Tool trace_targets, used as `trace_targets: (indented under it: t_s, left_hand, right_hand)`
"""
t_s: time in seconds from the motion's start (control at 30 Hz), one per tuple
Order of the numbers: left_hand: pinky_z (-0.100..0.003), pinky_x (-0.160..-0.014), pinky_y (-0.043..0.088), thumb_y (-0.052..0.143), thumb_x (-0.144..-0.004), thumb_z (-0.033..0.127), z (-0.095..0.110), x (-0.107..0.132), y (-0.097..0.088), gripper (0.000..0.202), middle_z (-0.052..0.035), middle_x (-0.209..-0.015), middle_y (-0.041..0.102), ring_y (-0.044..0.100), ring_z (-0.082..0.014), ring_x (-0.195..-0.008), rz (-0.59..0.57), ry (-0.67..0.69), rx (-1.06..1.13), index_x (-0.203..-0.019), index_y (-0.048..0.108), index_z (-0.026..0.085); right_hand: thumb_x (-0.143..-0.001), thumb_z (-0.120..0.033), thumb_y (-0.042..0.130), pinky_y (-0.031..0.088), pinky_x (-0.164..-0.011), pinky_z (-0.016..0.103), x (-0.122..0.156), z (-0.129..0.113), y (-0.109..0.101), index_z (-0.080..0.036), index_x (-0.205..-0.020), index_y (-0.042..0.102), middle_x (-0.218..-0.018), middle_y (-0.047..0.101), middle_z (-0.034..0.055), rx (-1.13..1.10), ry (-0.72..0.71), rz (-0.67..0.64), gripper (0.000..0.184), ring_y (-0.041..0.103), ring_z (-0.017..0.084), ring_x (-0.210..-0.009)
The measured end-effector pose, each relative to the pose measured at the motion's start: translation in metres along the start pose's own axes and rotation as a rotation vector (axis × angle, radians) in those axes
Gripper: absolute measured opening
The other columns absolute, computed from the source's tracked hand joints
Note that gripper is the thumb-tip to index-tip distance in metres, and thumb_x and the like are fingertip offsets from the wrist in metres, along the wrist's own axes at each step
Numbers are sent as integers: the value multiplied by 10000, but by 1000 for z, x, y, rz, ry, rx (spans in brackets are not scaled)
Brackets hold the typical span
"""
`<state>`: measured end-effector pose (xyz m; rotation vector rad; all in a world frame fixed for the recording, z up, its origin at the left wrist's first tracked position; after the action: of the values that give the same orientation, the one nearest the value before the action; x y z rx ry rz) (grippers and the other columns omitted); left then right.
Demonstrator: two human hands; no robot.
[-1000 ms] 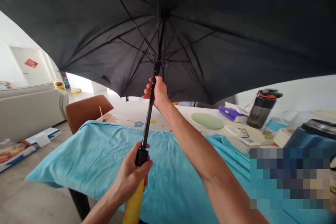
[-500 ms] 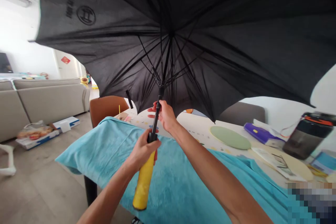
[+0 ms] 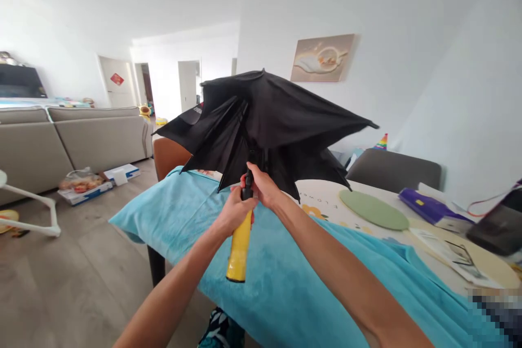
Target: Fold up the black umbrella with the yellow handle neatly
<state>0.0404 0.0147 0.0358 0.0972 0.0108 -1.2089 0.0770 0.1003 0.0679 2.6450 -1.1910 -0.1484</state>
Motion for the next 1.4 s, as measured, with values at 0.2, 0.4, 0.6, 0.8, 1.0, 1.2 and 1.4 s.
trace_targets:
  t_s: [0.2, 0.4, 0.6, 0.8, 1.0, 1.2, 1.4]
  left_hand:
    - [-211, -362, 333, 581, -699, 232, -22, 0, 6, 320, 77, -469, 455, 477, -129, -342, 112, 105, -187, -978, 431, 186]
    - [-229, -480, 370, 609, -680, 199, -13, -1, 19, 494, 34, -648, 507, 488, -108, -463, 184, 170, -223, -1127, 402, 167]
    - [-292, -529, 487, 666, -668, 381, -29, 26, 35, 503, -36, -808, 573, 604, -169, -610, -530, -156, 525, -1069, 463, 156]
    - [-211, -359, 369, 676, -668, 298, -36, 43, 39, 269, 70, -524, 437, 397, -65, -341, -630, -197, 623, -733, 443, 183]
    - [-206, -326, 349, 657, -637, 274, -18, 25, 35, 247, 62, -467, 461, 426, -85, -314, -377, -124, 413, -730, 451, 177]
    - [-202, -331, 342, 644, -659, 269, -1, 22, 33, 227, 61, -483, 465, 425, -79, -318, -449, -123, 430, -749, 456, 179]
    - [-208, -349, 350, 645, -681, 265, 1, 26, 36, 208, 57, -516, 475, 417, -71, -330, -563, -162, 472, -744, 467, 176]
  right_hand:
    - [-844, -253, 541, 448, -440, 230, 2, -9, 0, -159, -648, 506, -451, 493, -40, -17, 41, 66, 220, 510, 98, -378]
    - [-843, -346, 515, 116, -284, 161, 3, -28, 1, -198, -586, 378, -356, 265, -117, -154, -61, 215, 327, 168, 26, -265]
    - [-853, -365, 502, 70, -288, 162, 8, -57, 2, -197, -586, 375, -353, 221, -119, -168, -94, 110, 340, 124, 23, -279]
    - [-852, -382, 514, 216, -294, 149, 11, -67, -1, -199, -606, 389, -378, 269, -111, -125, -145, 25, 331, 228, 34, -289]
    - [-826, -419, 537, 542, -588, 308, 22, -54, -8, -187, -647, 462, -502, 509, -34, -16, -233, -25, 302, 623, 158, -610]
    - [-836, -472, 520, 534, -755, 366, 37, -49, -8, -182, -626, 488, -659, 652, 41, 79, -250, -79, 359, 658, 212, -838]
    - [-859, -468, 480, 500, -832, 364, 48, -48, -14, -173, -664, 555, -831, 700, 77, 123, -281, -126, 362, 646, 217, -934]
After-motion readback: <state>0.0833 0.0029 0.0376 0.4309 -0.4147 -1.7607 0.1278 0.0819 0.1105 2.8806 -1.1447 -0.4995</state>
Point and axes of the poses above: each hand's wrist, its own x-axis away from the middle knuckle, its own y-axis out of the palm, z = x × y, the point moved 4 cm from there along -x, towards the middle knuckle
